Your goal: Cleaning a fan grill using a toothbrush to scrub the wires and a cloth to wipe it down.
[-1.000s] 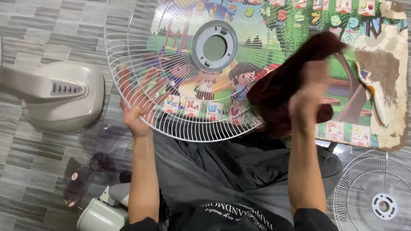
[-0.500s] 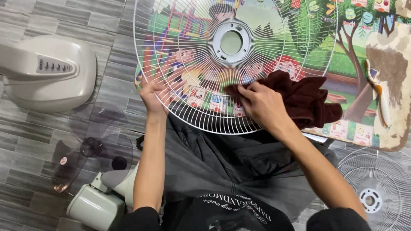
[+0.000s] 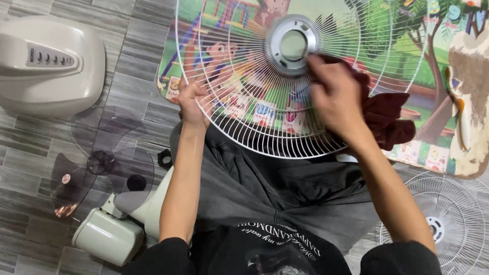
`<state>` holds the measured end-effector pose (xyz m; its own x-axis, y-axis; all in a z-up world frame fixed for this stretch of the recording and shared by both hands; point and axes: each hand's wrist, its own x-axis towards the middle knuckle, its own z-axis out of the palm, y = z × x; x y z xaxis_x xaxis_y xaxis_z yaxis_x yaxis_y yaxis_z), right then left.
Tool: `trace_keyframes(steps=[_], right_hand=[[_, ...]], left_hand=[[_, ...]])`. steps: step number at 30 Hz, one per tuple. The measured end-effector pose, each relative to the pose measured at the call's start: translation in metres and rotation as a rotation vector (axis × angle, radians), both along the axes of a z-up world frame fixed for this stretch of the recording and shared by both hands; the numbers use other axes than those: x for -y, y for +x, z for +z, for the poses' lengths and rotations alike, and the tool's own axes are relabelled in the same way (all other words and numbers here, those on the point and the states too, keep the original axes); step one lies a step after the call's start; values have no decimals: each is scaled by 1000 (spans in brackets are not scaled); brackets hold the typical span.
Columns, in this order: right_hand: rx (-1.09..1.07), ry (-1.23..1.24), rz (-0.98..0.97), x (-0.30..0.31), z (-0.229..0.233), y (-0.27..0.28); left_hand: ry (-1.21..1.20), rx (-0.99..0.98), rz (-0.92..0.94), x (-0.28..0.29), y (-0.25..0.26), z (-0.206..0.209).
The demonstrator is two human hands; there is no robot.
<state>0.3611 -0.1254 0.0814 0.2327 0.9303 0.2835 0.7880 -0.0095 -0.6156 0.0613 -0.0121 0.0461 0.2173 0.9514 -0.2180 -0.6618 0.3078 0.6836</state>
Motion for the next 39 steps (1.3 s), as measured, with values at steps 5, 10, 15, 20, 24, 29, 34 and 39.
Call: trace_keyframes(steps=[5, 10, 15, 20, 24, 29, 34, 39], right_hand=[[653, -11, 162, -14, -29, -25], [532, -269, 396, 21, -7, -32], [792, -146, 295, 26, -8, -26], [921, -6, 114, 13, -9, -13], [938, 37, 50, 12, -11, -21], [862, -71, 160, 24, -4, -26], [716, -233, 336, 39, 12, -31], [972, -99, 153, 20, -5, -26]], left_hand=[[19, 25, -41, -4, 0, -8], [-4, -10, -37, -7, -6, -43], [25, 54, -43, 0, 7, -5], [91, 57, -49, 0, 16, -6], [79, 100, -25, -2, 23, -10], [102, 148, -33, -5, 19, -31], [141, 174, -22, -7, 19, -42], [159, 197, -30, -3, 19, -36]])
